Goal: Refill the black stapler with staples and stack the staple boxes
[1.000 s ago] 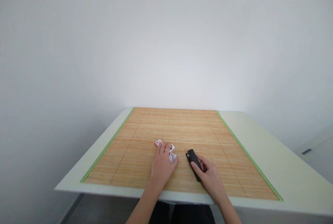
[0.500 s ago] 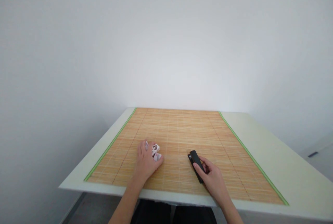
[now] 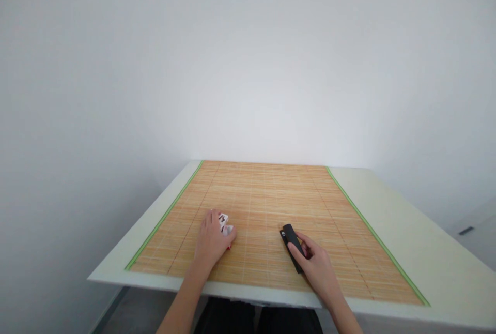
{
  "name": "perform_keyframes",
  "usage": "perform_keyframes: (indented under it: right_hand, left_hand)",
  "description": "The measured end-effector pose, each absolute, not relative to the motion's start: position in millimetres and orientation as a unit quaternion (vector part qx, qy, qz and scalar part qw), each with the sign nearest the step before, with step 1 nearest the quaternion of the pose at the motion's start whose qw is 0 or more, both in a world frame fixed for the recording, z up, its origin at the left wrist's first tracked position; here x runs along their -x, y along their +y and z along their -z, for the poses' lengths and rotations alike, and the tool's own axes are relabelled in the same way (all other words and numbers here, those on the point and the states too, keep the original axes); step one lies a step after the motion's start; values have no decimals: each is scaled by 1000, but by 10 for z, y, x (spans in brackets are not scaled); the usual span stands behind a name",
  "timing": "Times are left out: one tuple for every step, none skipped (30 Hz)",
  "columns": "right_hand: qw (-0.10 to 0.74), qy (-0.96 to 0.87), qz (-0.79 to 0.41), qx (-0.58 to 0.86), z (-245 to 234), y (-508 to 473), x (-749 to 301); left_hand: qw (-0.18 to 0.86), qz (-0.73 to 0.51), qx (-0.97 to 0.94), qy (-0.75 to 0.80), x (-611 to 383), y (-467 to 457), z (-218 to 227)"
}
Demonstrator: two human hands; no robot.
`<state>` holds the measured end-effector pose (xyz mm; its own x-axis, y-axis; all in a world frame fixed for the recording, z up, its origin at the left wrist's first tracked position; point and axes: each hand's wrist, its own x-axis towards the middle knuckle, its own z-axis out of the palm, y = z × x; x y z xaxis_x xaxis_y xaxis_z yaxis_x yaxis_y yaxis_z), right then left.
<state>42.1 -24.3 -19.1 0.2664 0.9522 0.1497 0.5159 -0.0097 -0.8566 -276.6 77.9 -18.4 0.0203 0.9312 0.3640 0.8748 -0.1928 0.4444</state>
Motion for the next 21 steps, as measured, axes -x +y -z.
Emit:
perform_keyframes:
  right_hand:
    - [436,-551,-248,667,189,-235,-419]
    - [432,-551,-247,670,185,-227,-414]
    - [424,-552,-246,674,179,-220,-405]
    - [415,-554,-245,679,173,-214,-389]
    - [404,-555,-245,684,165,-212,-366]
    - [392,-557,-247,689,157,-214,-336]
    - [383,-559,-250,691,149,-220,-299]
    - [374,-563,-259,690,141,-233,-255]
    - [363,-571,-274,684,132,-250,-205]
    - [351,-582,-294,672,123,-271,-150]
    - [338,-595,-315,658,112,-293,-91]
    - [326,-608,-332,643,100,-315,-28]
    - [316,-621,-344,630,86,-332,39]
    - [307,-630,-349,622,72,-343,108]
    - [301,-638,-348,617,56,-346,180]
    - [294,-644,-345,616,42,-340,255]
    - [287,-650,-340,616,28,-324,333]
    - [280,-658,-333,615,16,-300,414]
    - [273,-666,-324,614,6,-270,498]
    - [267,-675,-312,613,-1,-236,583]
    - [259,-683,-297,615,-4,-200,669]
  left_hand:
    - [54,-295,-709,638,2800,787,171]
    - [61,-292,-709,639,2838,795,160]
    - [68,-289,-711,637,2880,803,151]
    - [74,-286,-715,633,2922,811,144]
    - [80,-285,-719,629,2964,816,138]
    - [84,-287,-720,626,3004,821,135]
    - [87,-290,-722,622,3042,825,134]
    - [90,-295,-724,617,3077,828,134]
    - [92,-300,-725,613,3110,831,136]
    - [94,-304,-728,607,3141,835,140]
    - [98,-306,-731,602,3171,839,144]
    - [102,-308,-734,597,3200,843,149]
    - [107,-309,-735,594,3227,847,155]
    - [113,-311,-735,592,3253,849,160]
    - [119,-313,-733,592,3278,850,164]
    - [125,-314,-731,593,3300,847,168]
    - [129,-316,-727,596,3320,842,171]
    - [131,-317,-723,599,3338,834,174]
    - [131,-320,-720,602,3355,823,179]
    - [129,-325,-716,605,3371,810,187]
    - [127,-333,-710,607,3387,796,200]
